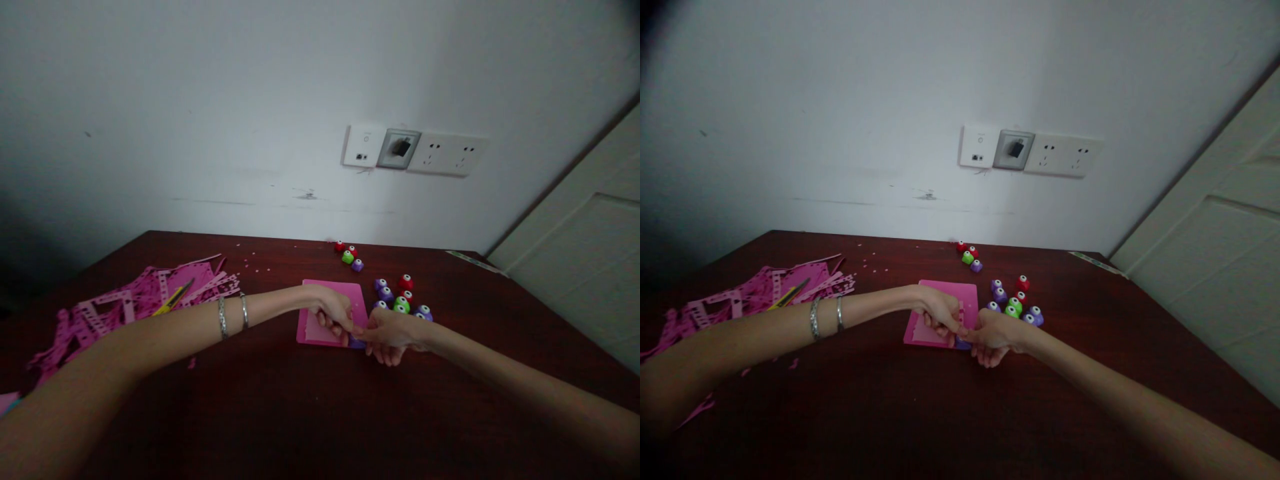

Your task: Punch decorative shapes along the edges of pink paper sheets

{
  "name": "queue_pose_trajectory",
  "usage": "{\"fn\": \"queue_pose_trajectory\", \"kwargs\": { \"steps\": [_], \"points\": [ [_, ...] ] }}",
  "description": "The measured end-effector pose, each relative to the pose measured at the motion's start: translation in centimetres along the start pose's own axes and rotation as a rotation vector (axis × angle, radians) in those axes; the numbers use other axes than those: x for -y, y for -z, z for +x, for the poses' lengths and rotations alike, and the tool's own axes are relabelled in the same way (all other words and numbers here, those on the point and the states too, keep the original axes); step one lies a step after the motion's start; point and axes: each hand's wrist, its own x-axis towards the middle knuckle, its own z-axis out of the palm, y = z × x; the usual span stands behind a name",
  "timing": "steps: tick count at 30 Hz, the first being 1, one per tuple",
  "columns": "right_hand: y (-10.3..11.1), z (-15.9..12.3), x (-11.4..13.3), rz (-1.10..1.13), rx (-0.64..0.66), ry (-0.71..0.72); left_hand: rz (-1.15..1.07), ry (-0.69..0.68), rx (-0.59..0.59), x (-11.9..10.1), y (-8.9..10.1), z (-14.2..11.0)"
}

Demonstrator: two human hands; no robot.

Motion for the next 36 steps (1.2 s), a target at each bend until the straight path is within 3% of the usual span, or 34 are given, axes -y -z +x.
{"fn": "queue_pose_trajectory", "kwargs": {
  "steps": [7, 10, 15, 19, 21, 26, 36],
  "points": [
    [-0.1, 0.1, -0.2, -0.019, -0.021, 0.029, -0.083, -0.041, -0.025, 0.4, -0.4, -0.3],
    [-0.2, 0.0, -0.1, -0.059, -0.047, 0.023, -0.031, -0.038, -0.099, 0.5, -0.7, -0.6],
    [-1.5, 0.1, -1.0, -0.102, -0.247, 0.066, 0.158, -0.165, -0.366, 0.9, -1.0, -2.1],
    [-2.8, 0.0, -2.4, -0.02, -0.404, 0.166, 0.295, -0.316, -0.727, 1.4, -1.0, -4.1],
    [-3.0, -0.3, -3.0, 0.024, -0.464, 0.215, 0.361, -0.349, -0.831, 2.0, -1.0, -4.7],
    [-2.3, -1.2, -3.4, -0.051, -0.623, 0.47, 0.439, -0.379, -0.792, 4.0, -1.3, -4.5],
    [-2.0, -1.0, -3.9, -0.301, -0.537, 0.652, 0.372, -0.329, -0.708, 5.5, -1.6, -3.8]
  ]
}}
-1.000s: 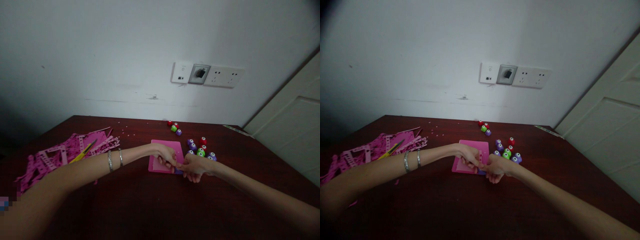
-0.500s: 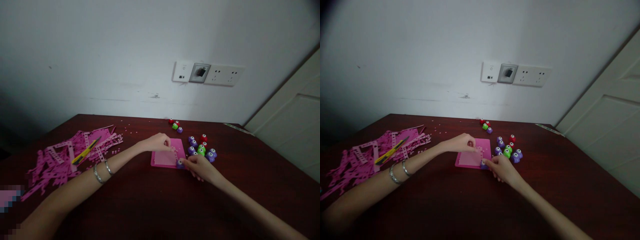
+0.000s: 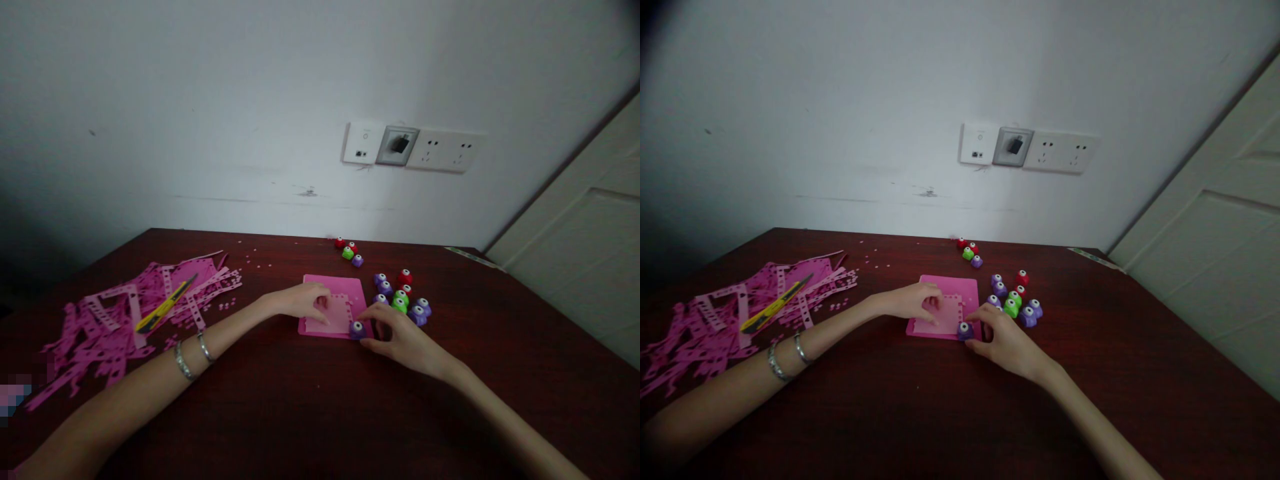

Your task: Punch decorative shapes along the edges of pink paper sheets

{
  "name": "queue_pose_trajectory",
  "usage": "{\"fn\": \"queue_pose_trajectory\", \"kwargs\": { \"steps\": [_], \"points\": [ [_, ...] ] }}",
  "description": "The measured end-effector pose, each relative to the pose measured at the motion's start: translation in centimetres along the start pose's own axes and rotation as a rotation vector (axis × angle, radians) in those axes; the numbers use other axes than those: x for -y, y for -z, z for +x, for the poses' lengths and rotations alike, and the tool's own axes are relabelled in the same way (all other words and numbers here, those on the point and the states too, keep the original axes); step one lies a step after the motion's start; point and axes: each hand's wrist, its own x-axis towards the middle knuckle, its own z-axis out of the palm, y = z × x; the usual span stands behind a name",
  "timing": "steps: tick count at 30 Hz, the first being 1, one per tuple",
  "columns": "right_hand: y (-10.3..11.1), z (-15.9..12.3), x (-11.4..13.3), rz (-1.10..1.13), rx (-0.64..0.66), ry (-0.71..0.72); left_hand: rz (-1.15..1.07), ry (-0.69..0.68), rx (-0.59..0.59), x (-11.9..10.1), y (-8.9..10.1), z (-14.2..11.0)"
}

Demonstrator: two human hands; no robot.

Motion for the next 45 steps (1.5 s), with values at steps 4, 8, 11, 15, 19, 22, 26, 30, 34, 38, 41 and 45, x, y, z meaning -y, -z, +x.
{"fn": "queue_pose_trajectory", "kwargs": {
  "steps": [4, 8, 11, 15, 19, 22, 26, 30, 34, 38, 41, 45],
  "points": [
    [-0.4, 0.0, 0.1, 0.005, 0.002, 0.045, 0.005, -0.043, 0.0, 0.2, -0.1, -0.1],
    [-0.4, 0.1, 0.2, 0.009, 0.015, 0.053, -0.012, -0.059, -0.009, 0.2, -0.1, -0.1],
    [-0.1, 0.1, -0.1, 0.017, 0.031, 0.033, -0.021, -0.056, -0.005, 0.1, 0.0, -0.2],
    [0.3, -0.1, -0.8, -0.002, 0.025, -0.012, -0.017, -0.066, -0.008, 0.1, 0.0, -0.2],
    [0.6, -0.4, -1.3, -0.041, -0.001, -0.041, -0.008, -0.06, -0.009, 0.4, -0.1, -0.2],
    [0.7, -0.4, -1.5, -0.078, -0.032, -0.046, 0.005, -0.056, -0.005, 0.6, -0.2, -0.1],
    [0.9, -0.3, -2.2, -0.155, -0.122, -0.067, 0.008, -0.061, 0.002, 0.8, -0.3, 0.0],
    [1.2, -0.3, -3.3, -0.215, -0.185, -0.072, -0.003, -0.051, 0.017, 0.6, -0.2, 0.0],
    [1.4, -0.3, -4.1, -0.27, -0.199, -0.065, -0.015, -0.04, 0.02, 0.3, 0.0, -0.1],
    [1.3, -0.4, -4.4, -0.305, -0.208, -0.065, -0.023, -0.032, 0.021, 0.2, 0.0, -0.2],
    [1.3, -0.5, -4.3, -0.329, -0.215, -0.073, -0.03, -0.033, 0.018, 0.2, 0.0, -0.1],
    [1.7, -0.8, -3.6, -0.351, -0.277, -0.056, -0.015, -0.057, 0.001, 0.4, -0.1, -0.1]
  ]
}}
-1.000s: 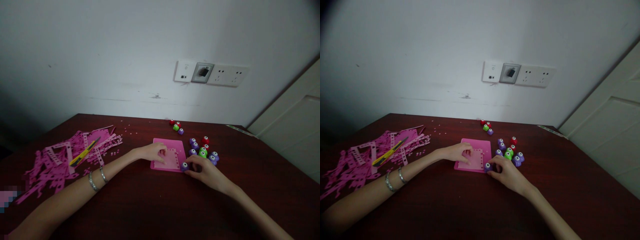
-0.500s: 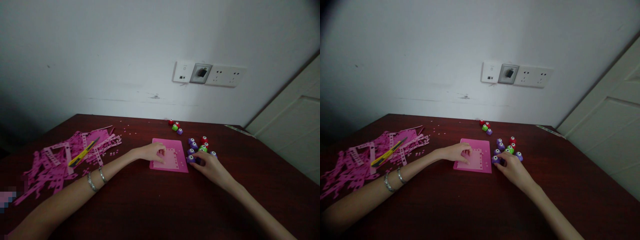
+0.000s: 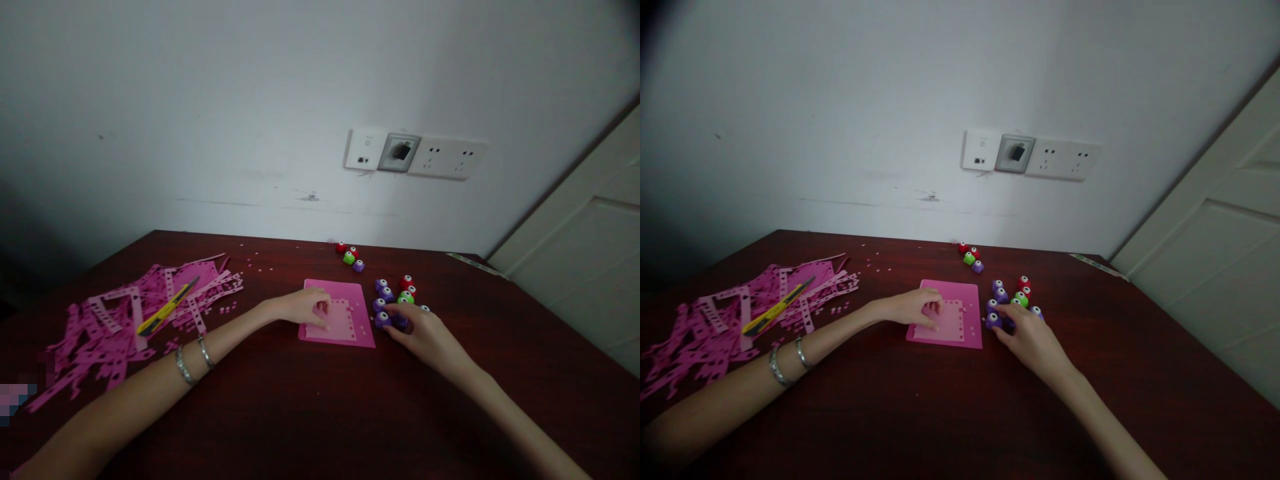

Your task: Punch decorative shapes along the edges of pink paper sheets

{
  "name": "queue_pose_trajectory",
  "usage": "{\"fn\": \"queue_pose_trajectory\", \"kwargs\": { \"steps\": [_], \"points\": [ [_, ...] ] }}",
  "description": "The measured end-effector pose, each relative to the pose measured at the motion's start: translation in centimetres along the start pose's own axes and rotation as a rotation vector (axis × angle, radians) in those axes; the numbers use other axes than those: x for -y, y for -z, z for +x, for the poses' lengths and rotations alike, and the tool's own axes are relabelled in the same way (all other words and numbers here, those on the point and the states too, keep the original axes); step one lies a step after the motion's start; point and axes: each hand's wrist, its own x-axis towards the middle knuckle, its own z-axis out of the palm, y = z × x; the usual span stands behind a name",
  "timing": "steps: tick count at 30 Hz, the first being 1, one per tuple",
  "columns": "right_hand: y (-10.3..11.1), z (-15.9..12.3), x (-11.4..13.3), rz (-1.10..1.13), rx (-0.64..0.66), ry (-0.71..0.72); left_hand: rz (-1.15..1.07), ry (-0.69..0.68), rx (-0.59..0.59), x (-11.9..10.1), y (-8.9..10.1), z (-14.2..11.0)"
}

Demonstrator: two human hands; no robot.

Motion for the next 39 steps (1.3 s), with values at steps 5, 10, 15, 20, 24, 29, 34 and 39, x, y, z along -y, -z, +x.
{"fn": "queue_pose_trajectory", "kwargs": {
  "steps": [5, 10, 15, 20, 24, 29, 34, 39],
  "points": [
    [1.0, -0.3, 1.7, 0.075, -0.018, 0.039, 0.007, -0.016, -0.02, 0.1, -0.1, 0.0],
    [0.4, -0.9, 3.6, 0.176, 0.011, 0.113, -0.012, -0.017, -0.162, 0.5, 0.6, 1.3],
    [-1.0, -1.6, 4.6, 0.257, 0.093, 0.101, 0.055, 0.066, -0.463, 2.6, 3.4, 5.7],
    [-2.0, -2.1, 4.9, 0.328, 0.128, 0.089, 0.136, 0.357, -0.582, 5.4, 5.7, 11.0],
    [-2.7, -2.2, 5.0, 0.369, 0.131, 0.069, 0.167, 0.434, -0.587, 7.2, 6.0, 13.7],
    [-3.2, -2.1, 4.7, 0.385, 0.091, 0.024, 0.166, 0.427, -0.542, 8.4, 5.5, 15.4],
    [-3.4, -2.0, 4.6, 0.396, 0.095, 0.02, 0.151, 0.438, -0.512, 9.0, 5.0, 16.6],
    [-3.5, -2.0, 4.6, 0.375, 0.116, 0.03, 0.135, 0.451, -0.526, 9.3, 4.5, 17.1]
  ]
}}
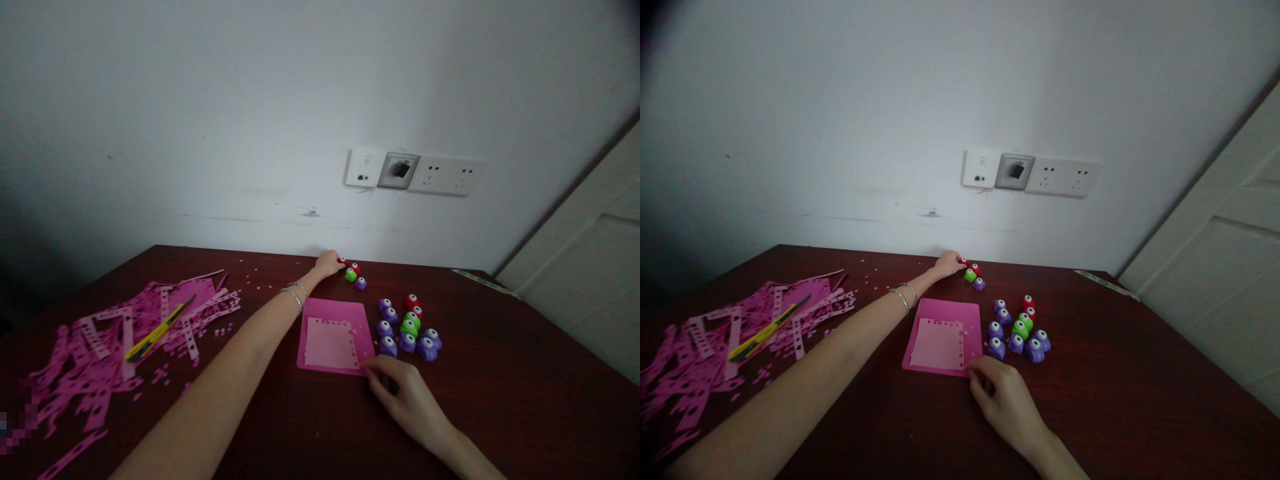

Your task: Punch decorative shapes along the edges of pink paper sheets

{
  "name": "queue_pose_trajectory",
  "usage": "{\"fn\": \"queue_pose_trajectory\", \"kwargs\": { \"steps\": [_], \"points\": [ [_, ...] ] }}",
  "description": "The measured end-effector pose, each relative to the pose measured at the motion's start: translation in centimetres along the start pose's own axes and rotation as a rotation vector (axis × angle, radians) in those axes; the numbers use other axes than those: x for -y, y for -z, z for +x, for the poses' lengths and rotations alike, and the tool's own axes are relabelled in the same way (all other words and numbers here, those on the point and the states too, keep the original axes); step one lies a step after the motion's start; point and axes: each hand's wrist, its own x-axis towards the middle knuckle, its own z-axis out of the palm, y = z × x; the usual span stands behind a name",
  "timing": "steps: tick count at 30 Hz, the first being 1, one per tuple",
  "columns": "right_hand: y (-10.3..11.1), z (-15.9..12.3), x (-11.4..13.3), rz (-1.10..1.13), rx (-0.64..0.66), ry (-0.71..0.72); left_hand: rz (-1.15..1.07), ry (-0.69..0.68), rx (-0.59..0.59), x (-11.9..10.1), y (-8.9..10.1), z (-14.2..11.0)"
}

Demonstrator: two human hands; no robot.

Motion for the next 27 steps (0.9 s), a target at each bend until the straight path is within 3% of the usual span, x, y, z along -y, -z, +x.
{"fn": "queue_pose_trajectory", "kwargs": {
  "steps": [5, 11, 15, 19, 23, 27],
  "points": [
    [0.0, -0.1, 0.1, -0.014, -0.001, 0.02, -0.057, -0.049, -0.019, -0.4, 0.8, -0.5],
    [0.0, -0.2, 0.2, -0.013, -0.004, 0.036, -0.123, -0.157, -0.057, -1.0, 5.5, -2.9],
    [0.0, -0.1, 0.1, -0.019, -0.01, 0.044, -0.159, -0.285, -0.035, -1.2, 9.2, -6.7],
    [0.1, -0.1, 0.3, -0.032, -0.021, 0.03, -0.194, -0.335, 0.092, -1.6, 11.9, -11.8],
    [0.2, 0.0, 0.5, -0.036, -0.029, 0.021, -0.171, -0.362, 0.176, -1.9, 13.0, -16.3],
    [0.1, 0.1, 0.3, -0.017, -0.036, -0.009, -0.124, -0.432, 0.244, -1.9, 12.6, -18.9]
  ]
}}
